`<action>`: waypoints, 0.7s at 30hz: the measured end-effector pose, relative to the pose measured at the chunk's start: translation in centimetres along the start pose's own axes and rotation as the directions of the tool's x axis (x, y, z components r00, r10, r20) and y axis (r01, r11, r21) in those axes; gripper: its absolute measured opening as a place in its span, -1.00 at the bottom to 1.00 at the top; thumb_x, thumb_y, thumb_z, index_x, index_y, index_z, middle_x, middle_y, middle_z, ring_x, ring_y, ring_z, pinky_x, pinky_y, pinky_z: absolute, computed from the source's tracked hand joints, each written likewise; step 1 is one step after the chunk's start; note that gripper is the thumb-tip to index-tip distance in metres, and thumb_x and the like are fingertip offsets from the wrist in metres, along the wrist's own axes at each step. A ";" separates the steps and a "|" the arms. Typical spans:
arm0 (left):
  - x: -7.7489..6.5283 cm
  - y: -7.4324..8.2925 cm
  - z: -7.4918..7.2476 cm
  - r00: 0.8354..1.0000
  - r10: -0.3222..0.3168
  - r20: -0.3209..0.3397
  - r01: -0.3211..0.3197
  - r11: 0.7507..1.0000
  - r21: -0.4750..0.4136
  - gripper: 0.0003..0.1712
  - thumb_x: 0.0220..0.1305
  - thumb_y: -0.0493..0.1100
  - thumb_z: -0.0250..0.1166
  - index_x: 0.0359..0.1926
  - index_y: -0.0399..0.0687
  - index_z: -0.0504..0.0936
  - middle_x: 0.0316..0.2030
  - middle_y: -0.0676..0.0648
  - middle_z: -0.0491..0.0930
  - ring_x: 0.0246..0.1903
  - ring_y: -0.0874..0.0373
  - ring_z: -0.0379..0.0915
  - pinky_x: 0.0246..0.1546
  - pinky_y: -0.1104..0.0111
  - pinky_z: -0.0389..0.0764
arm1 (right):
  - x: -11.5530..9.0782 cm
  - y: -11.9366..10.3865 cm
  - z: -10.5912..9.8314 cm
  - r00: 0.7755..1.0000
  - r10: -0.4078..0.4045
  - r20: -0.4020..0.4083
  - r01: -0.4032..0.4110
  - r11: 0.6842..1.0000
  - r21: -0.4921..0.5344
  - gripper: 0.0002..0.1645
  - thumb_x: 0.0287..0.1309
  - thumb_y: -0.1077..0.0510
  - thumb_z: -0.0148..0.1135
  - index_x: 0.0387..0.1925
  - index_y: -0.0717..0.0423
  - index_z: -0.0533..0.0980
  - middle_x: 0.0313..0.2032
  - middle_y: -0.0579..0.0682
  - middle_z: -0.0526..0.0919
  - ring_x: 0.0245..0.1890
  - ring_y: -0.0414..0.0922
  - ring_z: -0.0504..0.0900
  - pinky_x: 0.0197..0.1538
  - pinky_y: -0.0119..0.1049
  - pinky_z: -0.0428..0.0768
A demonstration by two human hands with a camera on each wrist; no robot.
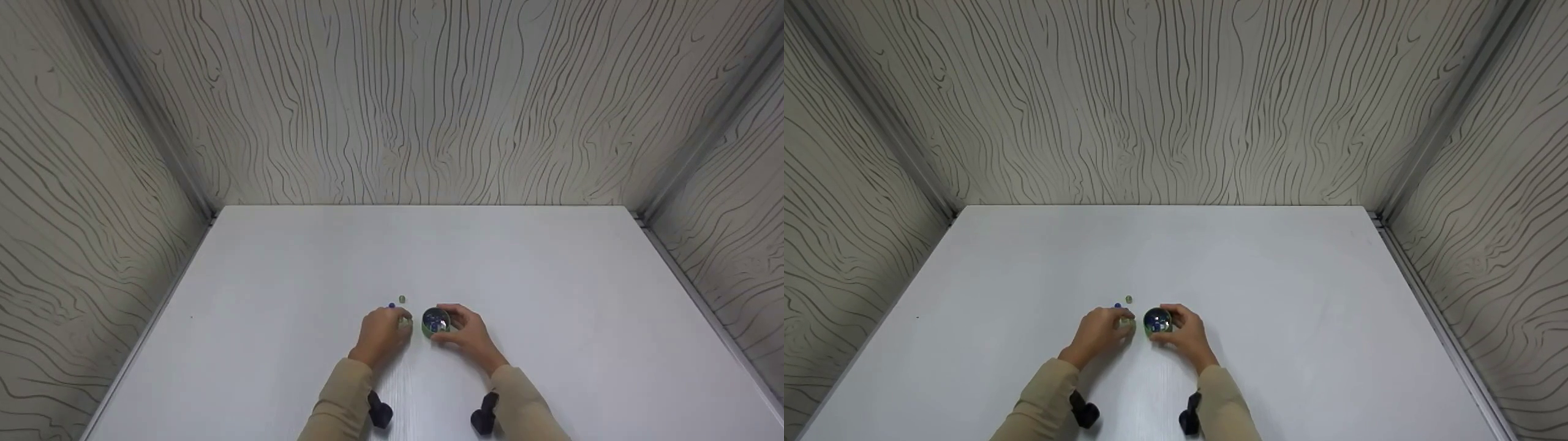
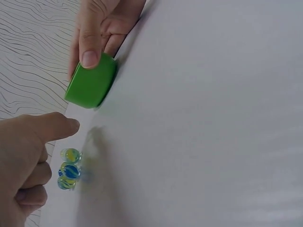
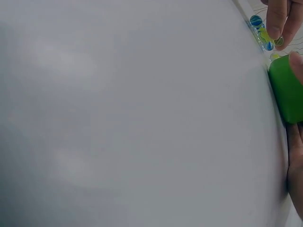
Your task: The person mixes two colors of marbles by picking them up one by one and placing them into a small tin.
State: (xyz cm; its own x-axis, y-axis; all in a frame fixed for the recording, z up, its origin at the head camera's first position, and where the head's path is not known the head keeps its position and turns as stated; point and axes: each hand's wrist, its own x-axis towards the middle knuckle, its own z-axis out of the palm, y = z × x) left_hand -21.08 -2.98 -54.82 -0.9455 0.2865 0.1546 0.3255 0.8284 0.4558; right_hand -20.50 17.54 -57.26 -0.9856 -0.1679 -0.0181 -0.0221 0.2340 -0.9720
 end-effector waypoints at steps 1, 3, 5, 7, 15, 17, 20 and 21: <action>0.0 0.0 0.0 1.000 -0.001 0.003 0.001 1.000 0.003 -0.79 0.14 -0.13 0.31 -0.19 -0.05 0.74 -0.29 -0.04 0.76 -0.28 0.03 0.65 -0.20 0.24 0.60 | 0.0 0.0 0.0 1.000 -0.002 -0.001 0.002 1.000 -0.007 -0.24 -0.12 0.22 0.50 0.17 0.32 0.41 0.22 0.29 0.48 0.32 0.20 0.40 0.37 -0.09 0.34; 0.0 0.1 0.0 1.000 0.000 0.005 0.000 1.000 0.006 -0.79 0.15 -0.13 0.32 -0.19 -0.05 0.74 -0.30 -0.04 0.76 -0.30 0.05 0.64 -0.22 0.26 0.59 | 0.0 0.0 0.0 1.000 0.001 -0.005 -0.001 1.000 -0.010 -0.24 -0.13 0.22 0.50 0.16 0.31 0.42 0.22 0.28 0.49 0.32 0.19 0.41 0.37 -0.09 0.35; 0.0 0.2 -0.1 1.000 -0.001 0.007 0.001 1.000 0.007 -0.79 0.16 -0.13 0.32 -0.18 -0.05 0.74 -0.31 -0.04 0.75 -0.32 0.06 0.63 -0.24 0.27 0.59 | 0.0 0.0 0.1 1.000 0.004 -0.007 -0.004 1.000 -0.018 -0.24 -0.13 0.21 0.50 0.16 0.30 0.42 0.22 0.27 0.49 0.31 0.19 0.41 0.37 -0.09 0.35; 0.0 0.3 -0.2 1.000 0.002 0.004 -0.002 1.000 0.009 -0.79 0.15 -0.13 0.33 -0.19 -0.06 0.74 -0.33 -0.05 0.75 -0.35 0.08 0.62 -0.26 0.28 0.59 | 0.0 0.1 0.1 1.000 0.010 -0.009 -0.010 1.000 -0.019 -0.24 -0.13 0.21 0.50 0.16 0.28 0.43 0.22 0.26 0.50 0.32 0.18 0.41 0.36 -0.09 0.35; -0.1 0.7 -0.5 1.000 -0.005 -0.005 0.005 1.000 0.028 -0.79 0.15 -0.12 0.35 -0.19 -0.04 0.74 -0.37 -0.04 0.73 -0.40 0.13 0.57 -0.32 0.32 0.56 | 0.0 0.0 0.0 1.000 0.015 -0.005 -0.015 1.000 -0.019 -0.23 -0.14 0.21 0.51 0.16 0.29 0.43 0.22 0.28 0.49 0.31 0.19 0.42 0.36 -0.07 0.36; -0.1 0.7 -0.5 1.000 -0.005 0.005 0.005 0.999 0.032 -0.78 0.16 -0.10 0.35 -0.17 -0.02 0.73 -0.37 -0.04 0.73 -0.39 0.14 0.57 -0.31 0.33 0.56 | 0.0 0.0 0.0 1.000 0.013 -0.005 -0.013 1.000 -0.019 -0.23 -0.15 0.21 0.51 0.16 0.30 0.43 0.22 0.29 0.49 0.31 0.19 0.42 0.35 -0.08 0.37; 0.0 0.7 -0.6 1.000 0.002 0.002 -0.002 0.999 0.039 -0.79 0.16 -0.09 0.35 -0.17 0.00 0.74 -0.38 -0.02 0.72 -0.43 0.20 0.54 -0.34 0.37 0.54 | 0.0 0.0 0.0 1.000 0.009 -0.007 -0.009 1.000 -0.023 -0.23 -0.15 0.22 0.51 0.16 0.30 0.43 0.21 0.29 0.50 0.30 0.19 0.43 0.35 -0.07 0.37; 0.1 0.8 -0.7 1.000 0.004 0.000 -0.004 0.999 0.041 -0.79 0.15 -0.09 0.36 -0.18 0.01 0.74 -0.40 -0.01 0.72 -0.46 0.22 0.51 -0.37 0.38 0.53 | 0.0 0.0 0.0 1.000 0.012 -0.009 -0.012 1.000 -0.025 -0.23 -0.15 0.21 0.51 0.16 0.30 0.43 0.22 0.28 0.50 0.31 0.18 0.43 0.35 -0.08 0.37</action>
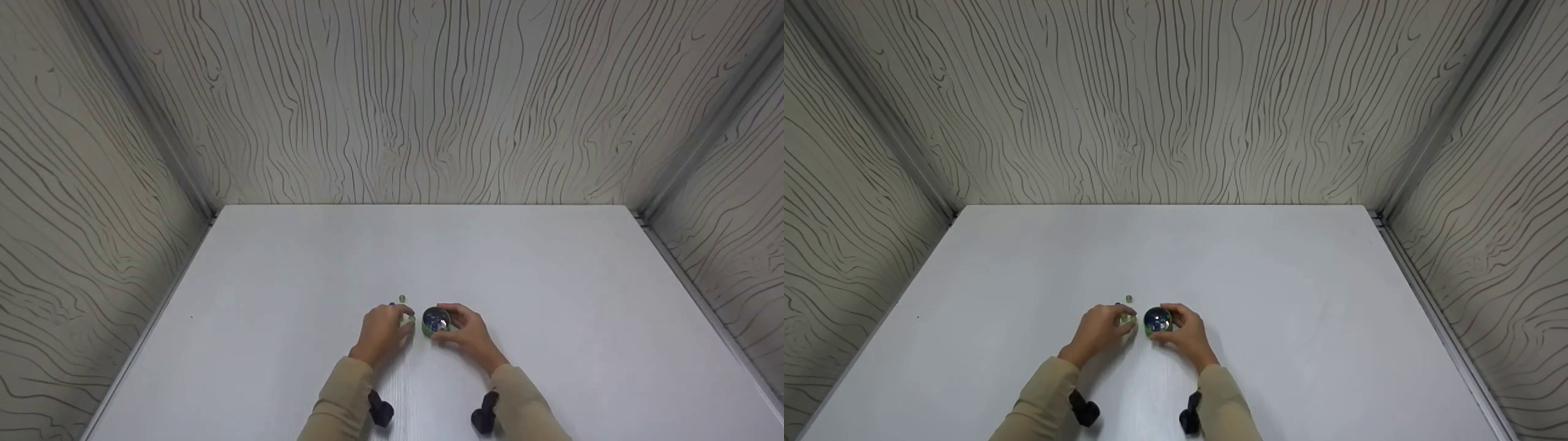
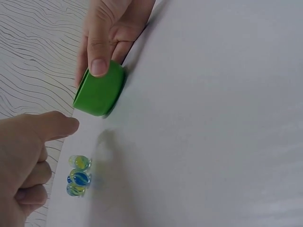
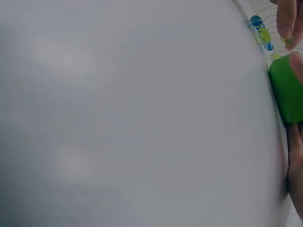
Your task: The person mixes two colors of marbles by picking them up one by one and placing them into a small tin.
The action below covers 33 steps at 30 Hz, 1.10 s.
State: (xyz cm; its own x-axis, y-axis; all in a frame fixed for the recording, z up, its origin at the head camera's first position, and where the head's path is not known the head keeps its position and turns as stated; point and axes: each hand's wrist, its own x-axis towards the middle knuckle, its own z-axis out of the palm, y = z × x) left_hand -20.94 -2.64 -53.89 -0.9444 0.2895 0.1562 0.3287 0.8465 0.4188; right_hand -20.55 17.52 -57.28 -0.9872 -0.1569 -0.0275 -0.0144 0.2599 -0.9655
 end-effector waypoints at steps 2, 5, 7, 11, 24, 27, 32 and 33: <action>0.1 0.1 -0.1 1.000 0.003 -0.007 -0.003 1.000 -0.007 -0.79 0.14 -0.09 0.36 -0.18 0.01 0.74 -0.46 0.01 0.69 -0.51 0.26 0.42 -0.42 0.40 0.48 | 0.0 0.0 0.0 1.000 0.002 -0.004 -0.002 1.000 -0.006 -0.24 -0.14 0.21 0.51 0.16 0.28 0.43 0.22 0.26 0.50 0.31 0.17 0.43 0.36 -0.08 0.37; 0.2 0.2 -0.3 1.000 0.011 -0.019 -0.011 1.000 -0.004 -0.79 0.15 -0.08 0.36 -0.18 0.03 0.74 -0.51 0.02 0.66 -0.54 0.29 0.31 -0.43 0.40 0.46 | 0.0 0.0 0.0 1.000 0.011 -0.008 -0.011 1.000 -0.006 -0.23 -0.14 0.21 0.51 0.16 0.27 0.43 0.23 0.25 0.50 0.32 0.16 0.42 0.37 -0.08 0.36; 0.3 0.3 -0.4 1.000 0.015 -0.022 -0.015 1.000 -0.007 -0.78 0.14 -0.07 0.36 -0.17 0.03 0.74 -0.51 0.01 0.66 -0.54 0.29 0.27 -0.42 0.39 0.47 | 0.1 -0.1 0.1 1.000 0.015 -0.010 -0.015 1.000 -0.006 -0.24 -0.14 0.21 0.51 0.16 0.26 0.44 0.22 0.24 0.50 0.32 0.15 0.42 0.37 -0.07 0.35; 0.5 0.4 -0.5 1.000 0.017 -0.015 -0.018 1.000 -0.014 -0.77 0.15 -0.07 0.36 -0.16 0.03 0.74 -0.52 0.01 0.66 -0.55 0.29 0.23 -0.44 0.43 0.41 | 0.2 0.0 0.1 1.000 0.018 -0.011 -0.018 1.000 -0.009 -0.24 -0.15 0.20 0.51 0.16 0.24 0.45 0.22 0.23 0.51 0.32 0.14 0.43 0.37 -0.05 0.35; 0.8 0.8 -0.9 0.997 0.074 -0.031 -0.074 0.997 0.004 -0.80 0.18 -0.08 0.33 -0.17 0.05 0.74 -0.56 0.03 0.64 -0.59 0.32 0.15 -0.51 0.47 0.32 | 0.1 0.2 0.0 1.000 0.007 0.000 -0.007 1.000 -0.006 -0.23 -0.17 0.18 0.53 0.15 0.24 0.45 0.22 0.23 0.52 0.32 0.14 0.43 0.35 -0.08 0.37; 0.9 0.9 -1.0 0.997 0.070 -0.028 -0.070 0.998 0.006 -0.79 0.19 -0.07 0.32 -0.16 0.06 0.74 -0.57 0.05 0.61 -0.58 0.33 0.14 -0.51 0.49 0.27 | 0.1 0.2 0.0 1.000 0.011 0.001 -0.011 1.000 -0.001 -0.22 -0.17 0.19 0.53 0.15 0.24 0.45 0.22 0.23 0.52 0.32 0.14 0.43 0.35 -0.08 0.37; 1.0 1.0 -1.1 0.996 0.080 -0.040 -0.080 0.997 -0.002 -0.79 0.17 -0.08 0.34 -0.17 0.05 0.74 -0.63 0.04 0.56 -0.61 0.34 0.09 -0.55 0.52 0.19 | 0.1 0.2 0.0 1.000 0.012 0.001 -0.012 1.000 0.009 -0.22 -0.18 0.21 0.53 0.16 0.26 0.44 0.21 0.25 0.51 0.31 0.16 0.43 0.35 -0.10 0.37; 1.0 1.0 -1.2 0.996 0.084 -0.042 -0.084 0.996 -0.003 -0.79 0.17 -0.08 0.34 -0.17 0.05 0.74 -0.65 0.05 0.54 -0.63 0.35 0.08 -0.57 0.52 0.17 | 0.1 0.3 0.0 1.000 0.014 0.000 -0.014 1.000 0.012 -0.22 -0.18 0.21 0.53 0.16 0.26 0.44 0.21 0.25 0.51 0.31 0.16 0.43 0.35 -0.10 0.37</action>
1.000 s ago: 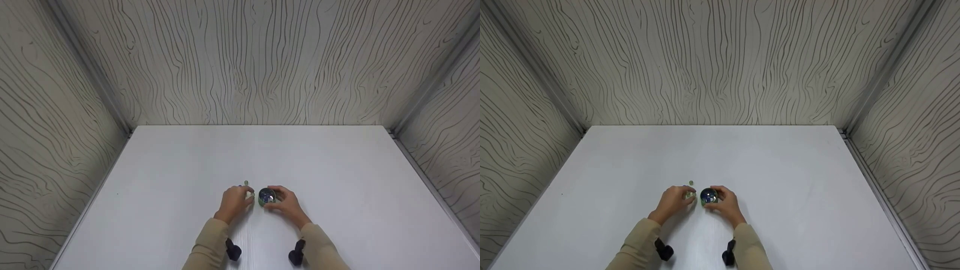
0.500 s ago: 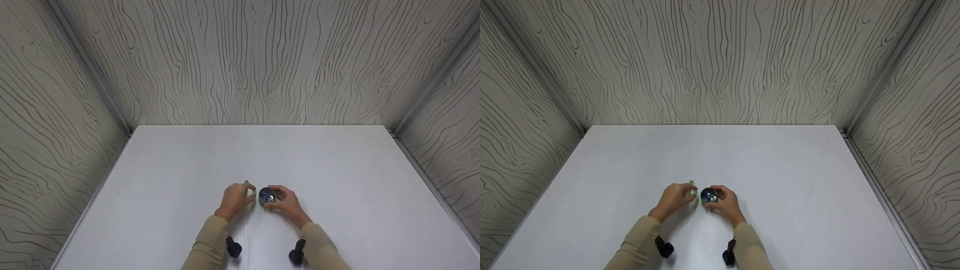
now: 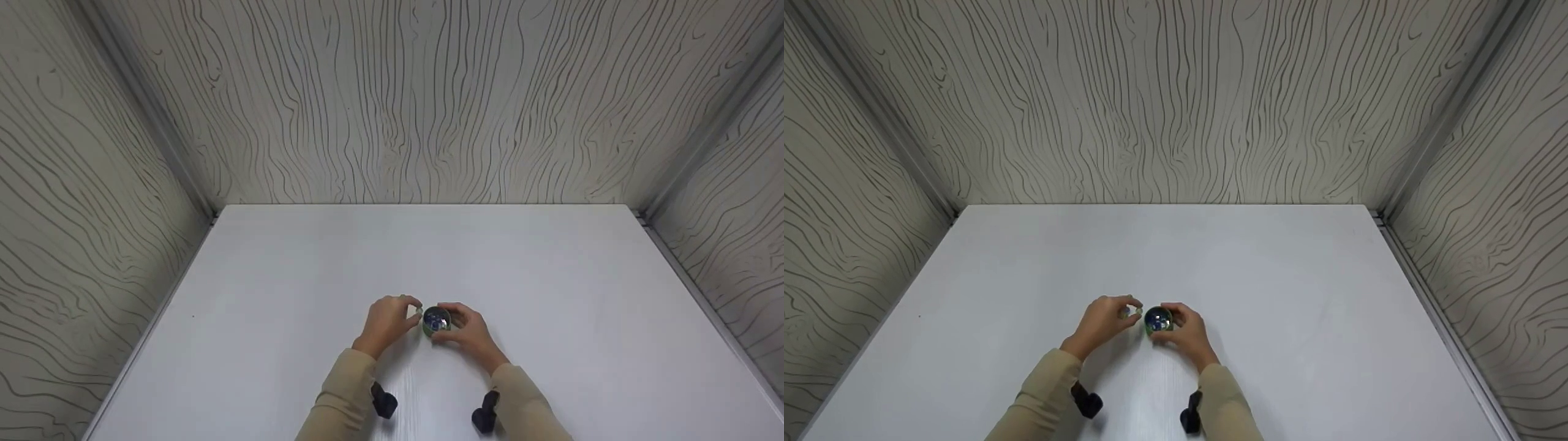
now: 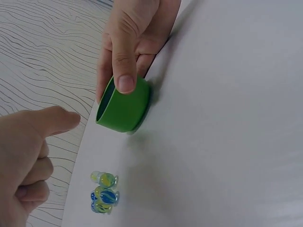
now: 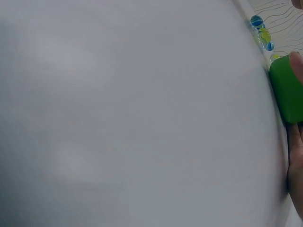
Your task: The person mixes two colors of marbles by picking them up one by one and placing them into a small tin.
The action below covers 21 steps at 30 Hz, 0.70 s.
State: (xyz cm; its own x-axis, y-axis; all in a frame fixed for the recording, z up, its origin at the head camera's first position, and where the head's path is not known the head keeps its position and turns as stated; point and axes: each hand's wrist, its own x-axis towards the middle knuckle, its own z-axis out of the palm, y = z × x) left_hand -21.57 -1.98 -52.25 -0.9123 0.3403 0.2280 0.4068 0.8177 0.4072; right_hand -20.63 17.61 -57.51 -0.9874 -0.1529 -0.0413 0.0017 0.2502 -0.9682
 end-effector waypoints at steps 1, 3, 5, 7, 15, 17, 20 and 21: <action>0.1 0.0 0.0 1.000 0.004 0.000 -0.004 1.000 -0.003 -0.79 0.16 -0.08 0.35 -0.17 0.04 0.74 -0.66 0.06 0.52 -0.64 0.36 0.07 -0.59 0.53 0.16 | 0.0 0.0 0.0 1.000 0.002 -0.001 -0.002 1.000 0.002 -0.22 -0.18 0.21 0.53 0.16 0.26 0.44 0.21 0.25 0.51 0.31 0.16 0.43 0.35 -0.11 0.37; 0.2 0.0 -0.1 1.000 0.007 0.002 -0.007 1.000 -0.006 -0.79 0.16 -0.08 0.35 -0.17 0.03 0.74 -0.69 0.08 0.46 -0.65 0.36 0.05 -0.61 0.54 0.13 | 0.0 0.0 0.0 1.000 0.001 -0.002 -0.001 1.000 0.006 -0.22 -0.18 0.21 0.53 0.16 0.26 0.44 0.21 0.25 0.51 0.31 0.15 0.43 0.35 -0.11 0.38; 0.3 0.1 -0.2 1.000 0.006 0.008 -0.006 1.000 -0.006 -0.79 0.16 -0.09 0.35 -0.17 0.03 0.74 -0.69 0.11 0.40 -0.65 0.36 0.05 -0.61 0.53 0.12 | 0.1 0.0 0.1 1.000 0.005 -0.005 -0.005 1.000 0.011 -0.22 -0.19 0.21 0.53 0.15 0.25 0.45 0.21 0.24 0.52 0.31 0.14 0.44 0.35 -0.11 0.38; 0.5 0.1 -0.3 1.000 0.002 0.011 -0.002 1.000 -0.009 -0.79 0.16 -0.09 0.35 -0.17 0.03 0.74 -0.69 0.13 0.36 -0.64 0.35 0.05 -0.60 0.52 0.11 | 0.1 0.0 0.1 1.000 0.001 -0.006 -0.001 1.000 0.007 -0.23 -0.18 0.22 0.53 0.15 0.25 0.45 0.21 0.24 0.52 0.30 0.14 0.44 0.35 -0.10 0.38; 0.6 0.6 -0.4 0.999 -0.014 0.036 0.015 0.999 -0.031 -0.79 0.17 -0.09 0.34 -0.16 0.04 0.74 -0.67 0.13 0.39 -0.62 0.35 0.09 -0.58 0.52 0.13 | 0.0 -0.1 0.1 1.000 -0.012 -0.006 0.012 1.000 -0.004 -0.25 -0.16 0.24 0.51 0.15 0.25 0.45 0.20 0.24 0.53 0.30 0.14 0.45 0.35 -0.07 0.38; 0.7 0.7 -0.4 0.999 -0.018 0.040 0.020 0.999 -0.042 -0.78 0.17 -0.08 0.34 -0.16 0.04 0.74 -0.66 0.12 0.41 -0.61 0.34 0.10 -0.57 0.52 0.13 | 0.1 -0.1 0.1 1.000 -0.015 -0.008 0.015 1.000 -0.003 -0.26 -0.16 0.25 0.51 0.14 0.25 0.45 0.19 0.24 0.53 0.30 0.15 0.45 0.35 -0.06 0.37; 0.7 0.7 -0.4 0.999 -0.016 0.037 0.018 0.999 -0.049 -0.78 0.17 -0.08 0.35 -0.15 0.04 0.74 -0.66 0.12 0.40 -0.61 0.34 0.09 -0.56 0.52 0.13 | 0.1 0.0 0.1 1.000 -0.018 -0.011 0.017 1.000 -0.006 -0.26 -0.16 0.25 0.51 0.14 0.26 0.45 0.19 0.24 0.54 0.30 0.15 0.45 0.35 -0.06 0.37; 0.6 0.8 -0.4 0.999 -0.014 0.034 0.015 0.999 -0.050 -0.78 0.16 -0.08 0.35 -0.16 0.03 0.74 -0.66 0.13 0.38 -0.61 0.34 0.09 -0.56 0.52 0.12 | 0.0 0.0 0.1 1.000 -0.016 -0.011 0.016 1.000 -0.007 -0.26 -0.17 0.25 0.51 0.14 0.26 0.45 0.19 0.25 0.54 0.30 0.15 0.45 0.35 -0.06 0.37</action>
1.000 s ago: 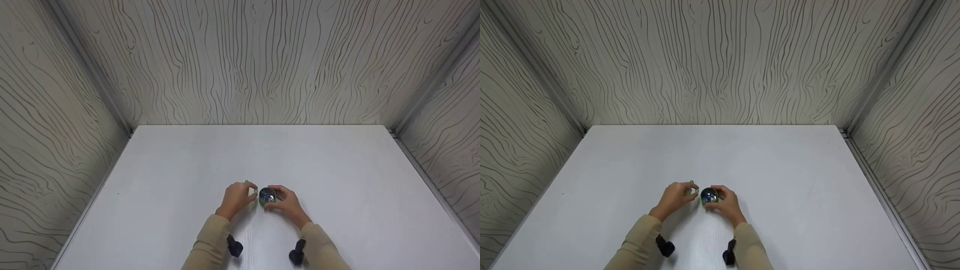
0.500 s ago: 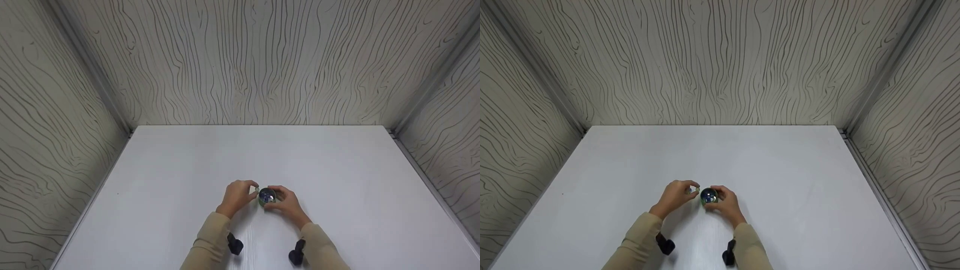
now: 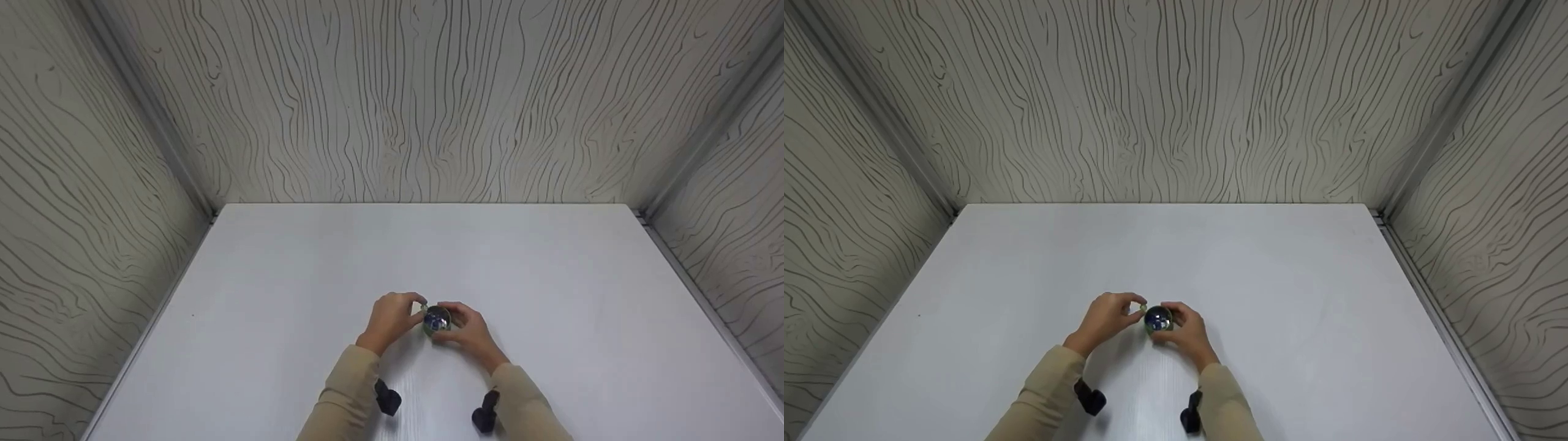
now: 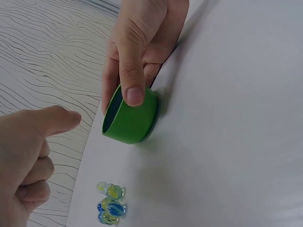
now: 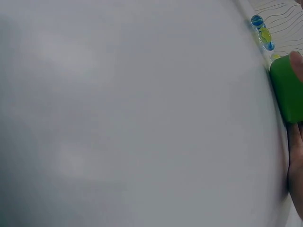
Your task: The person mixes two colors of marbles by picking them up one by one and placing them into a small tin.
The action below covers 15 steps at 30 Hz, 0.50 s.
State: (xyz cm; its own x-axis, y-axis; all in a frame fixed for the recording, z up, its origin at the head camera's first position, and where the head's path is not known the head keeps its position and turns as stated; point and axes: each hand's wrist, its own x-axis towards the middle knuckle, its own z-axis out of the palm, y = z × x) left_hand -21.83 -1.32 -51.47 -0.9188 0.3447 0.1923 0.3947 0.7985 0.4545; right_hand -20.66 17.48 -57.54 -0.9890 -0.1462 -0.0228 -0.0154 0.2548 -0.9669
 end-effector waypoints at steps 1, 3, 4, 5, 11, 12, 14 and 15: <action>0.0 0.0 0.0 1.000 0.005 -0.006 -0.005 1.000 0.002 -0.78 0.16 -0.08 0.35 -0.16 0.03 0.74 -0.67 0.13 0.36 -0.62 0.34 0.08 -0.57 0.52 0.12 | 0.0 0.0 0.0 1.000 0.000 0.000 0.000 1.000 -0.003 -0.26 -0.17 0.26 0.51 0.14 0.26 0.45 0.19 0.25 0.54 0.29 0.16 0.45 0.35 -0.06 0.37; 0.0 0.0 0.0 1.000 0.015 -0.014 -0.015 1.000 0.002 -0.78 0.15 -0.09 0.36 -0.16 0.02 0.74 -0.68 0.14 0.32 -0.63 0.34 0.06 -0.58 0.53 0.10 | 0.0 0.1 -0.1 1.000 -0.005 0.004 0.005 1.000 -0.016 -0.25 -0.17 0.25 0.51 0.14 0.26 0.45 0.18 0.25 0.54 0.29 0.16 0.45 0.34 -0.06 0.38; 0.0 0.1 0.1 1.000 0.017 -0.015 -0.017 1.000 -0.001 -0.77 0.15 -0.09 0.36 -0.16 0.02 0.74 -0.69 0.14 0.31 -0.64 0.35 0.05 -0.58 0.53 0.09 | 0.0 0.1 -0.1 1.000 -0.007 0.008 0.007 1.000 -0.020 -0.25 -0.17 0.25 0.51 0.15 0.26 0.45 0.18 0.25 0.54 0.29 0.16 0.45 0.34 -0.05 0.38; 0.1 0.1 0.1 1.000 0.019 -0.015 -0.019 1.000 -0.005 -0.77 0.15 -0.09 0.36 -0.16 0.01 0.74 -0.68 0.15 0.30 -0.64 0.35 0.05 -0.59 0.53 0.09 | 0.0 0.1 -0.1 1.000 -0.009 0.012 0.009 1.000 -0.023 -0.25 -0.17 0.26 0.51 0.15 0.27 0.45 0.18 0.25 0.54 0.29 0.17 0.45 0.34 -0.05 0.38; 0.2 0.3 0.2 0.999 0.027 -0.022 -0.027 1.000 -0.012 -0.78 0.16 -0.10 0.36 -0.16 0.00 0.74 -0.68 0.10 0.42 -0.65 0.36 0.07 -0.61 0.55 0.11 | 0.0 -0.1 -0.3 0.999 -0.032 0.044 0.032 1.000 0.001 -0.19 -0.21 0.27 0.53 0.17 0.30 0.42 0.20 0.29 0.51 0.31 0.20 0.42 0.36 -0.02 0.34; 0.2 0.3 0.2 0.999 0.027 -0.023 -0.027 1.000 -0.010 -0.78 0.15 -0.10 0.37 -0.16 0.00 0.74 -0.68 0.08 0.44 -0.65 0.35 0.08 -0.61 0.55 0.11 | -0.1 -0.1 -0.3 0.998 -0.036 0.048 0.036 0.999 0.003 -0.18 -0.21 0.28 0.53 0.17 0.31 0.41 0.21 0.29 0.51 0.31 0.20 0.42 0.37 -0.02 0.34; 0.2 0.4 0.2 1.000 0.024 -0.018 -0.024 1.000 -0.002 -0.78 0.16 -0.09 0.37 -0.16 0.01 0.74 -0.66 0.07 0.47 -0.63 0.35 0.09 -0.59 0.54 0.13 | 0.0 -0.1 -0.3 0.998 -0.038 0.052 0.038 0.999 0.000 -0.17 -0.21 0.28 0.53 0.18 0.30 0.41 0.21 0.28 0.50 0.32 0.19 0.41 0.37 -0.03 0.33; 0.2 0.5 0.2 1.000 0.024 -0.017 -0.024 1.000 0.002 -0.78 0.16 -0.09 0.37 -0.16 0.01 0.74 -0.65 0.07 0.48 -0.62 0.34 0.10 -0.59 0.53 0.14 | -0.1 -0.1 -0.4 0.998 -0.039 0.052 0.039 0.999 -0.002 -0.18 -0.21 0.28 0.53 0.18 0.30 0.41 0.21 0.28 0.50 0.32 0.19 0.40 0.37 -0.03 0.33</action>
State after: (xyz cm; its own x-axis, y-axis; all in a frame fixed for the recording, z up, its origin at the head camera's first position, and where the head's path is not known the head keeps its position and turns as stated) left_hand -21.84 -0.75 -51.38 -0.9090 0.3551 0.2180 0.4165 0.7909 0.4484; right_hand -20.66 17.81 -57.40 -0.9787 -0.2052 0.0016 -0.0542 0.2507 -0.9665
